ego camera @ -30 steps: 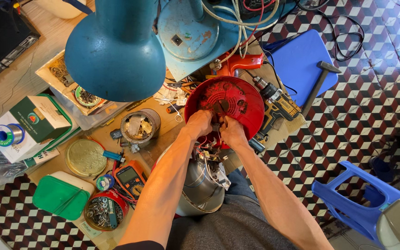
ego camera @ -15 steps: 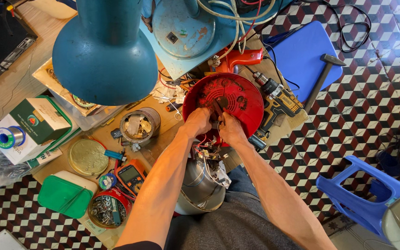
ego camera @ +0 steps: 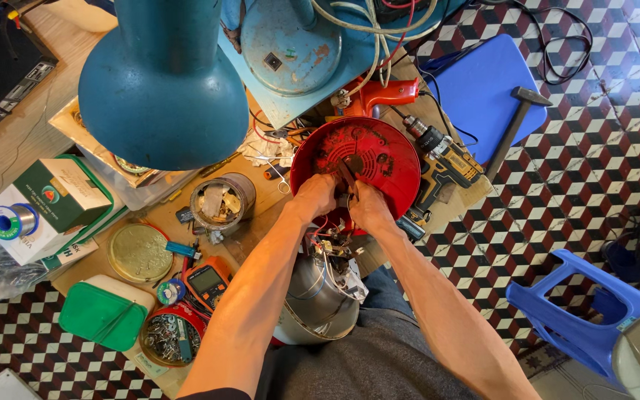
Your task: The person disassembles a red and white appliance, likely a rice cooker, by removing the red base cover with a screwdriver. They then use a multimeter to test the internal wiring and components.
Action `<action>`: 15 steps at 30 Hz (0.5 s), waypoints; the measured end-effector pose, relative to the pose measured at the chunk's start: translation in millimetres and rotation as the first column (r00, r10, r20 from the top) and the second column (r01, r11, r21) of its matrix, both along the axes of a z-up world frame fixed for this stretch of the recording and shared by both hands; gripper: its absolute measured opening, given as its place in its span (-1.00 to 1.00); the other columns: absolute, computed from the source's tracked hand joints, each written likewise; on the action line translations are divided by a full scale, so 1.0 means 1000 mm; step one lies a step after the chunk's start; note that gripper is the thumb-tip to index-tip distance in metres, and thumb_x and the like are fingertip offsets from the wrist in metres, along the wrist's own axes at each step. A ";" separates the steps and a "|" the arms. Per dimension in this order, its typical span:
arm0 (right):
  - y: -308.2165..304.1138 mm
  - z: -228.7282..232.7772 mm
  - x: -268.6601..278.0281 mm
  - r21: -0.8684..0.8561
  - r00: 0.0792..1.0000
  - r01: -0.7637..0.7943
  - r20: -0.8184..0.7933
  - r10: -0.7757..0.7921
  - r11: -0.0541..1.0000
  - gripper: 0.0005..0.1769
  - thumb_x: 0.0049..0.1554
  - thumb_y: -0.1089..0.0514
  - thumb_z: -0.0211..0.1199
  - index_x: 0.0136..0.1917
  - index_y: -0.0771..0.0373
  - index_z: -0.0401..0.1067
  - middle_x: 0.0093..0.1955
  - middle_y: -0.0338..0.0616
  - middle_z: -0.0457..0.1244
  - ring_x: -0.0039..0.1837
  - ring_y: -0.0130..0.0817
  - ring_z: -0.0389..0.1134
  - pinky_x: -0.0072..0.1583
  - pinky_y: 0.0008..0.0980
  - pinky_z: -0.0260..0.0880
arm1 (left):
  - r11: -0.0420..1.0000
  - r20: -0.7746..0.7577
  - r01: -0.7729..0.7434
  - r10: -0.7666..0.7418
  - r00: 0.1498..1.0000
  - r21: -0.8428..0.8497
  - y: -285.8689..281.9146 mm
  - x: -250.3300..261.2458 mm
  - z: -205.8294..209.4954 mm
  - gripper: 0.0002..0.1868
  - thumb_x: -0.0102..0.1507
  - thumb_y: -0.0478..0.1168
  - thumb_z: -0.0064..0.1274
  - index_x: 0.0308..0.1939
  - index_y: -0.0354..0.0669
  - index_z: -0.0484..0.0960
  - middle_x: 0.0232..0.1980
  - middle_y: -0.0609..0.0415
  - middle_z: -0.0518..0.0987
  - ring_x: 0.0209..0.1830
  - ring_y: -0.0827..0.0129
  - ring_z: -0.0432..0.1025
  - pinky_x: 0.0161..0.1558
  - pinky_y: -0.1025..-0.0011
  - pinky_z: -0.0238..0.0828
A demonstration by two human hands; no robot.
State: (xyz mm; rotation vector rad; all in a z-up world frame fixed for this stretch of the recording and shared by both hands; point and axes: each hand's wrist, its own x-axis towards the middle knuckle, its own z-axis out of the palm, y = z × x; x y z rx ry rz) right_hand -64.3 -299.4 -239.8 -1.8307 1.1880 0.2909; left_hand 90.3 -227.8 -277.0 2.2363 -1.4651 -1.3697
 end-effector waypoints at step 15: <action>-0.006 -0.007 -0.011 -0.011 0.992 -0.067 0.105 0.068 0.998 -0.79 0.04 0.33 0.15 0.00 0.30 0.37 0.02 0.18 0.27 0.11 0.14 0.32 0.17 -0.02 0.32 | 0.992 -0.037 -0.100 0.104 0.994 0.080 -0.008 -0.001 0.019 -0.69 0.01 -0.42 0.12 -0.15 -0.36 0.69 -0.16 -0.38 0.63 -0.07 -0.17 0.56 -0.03 0.14 0.53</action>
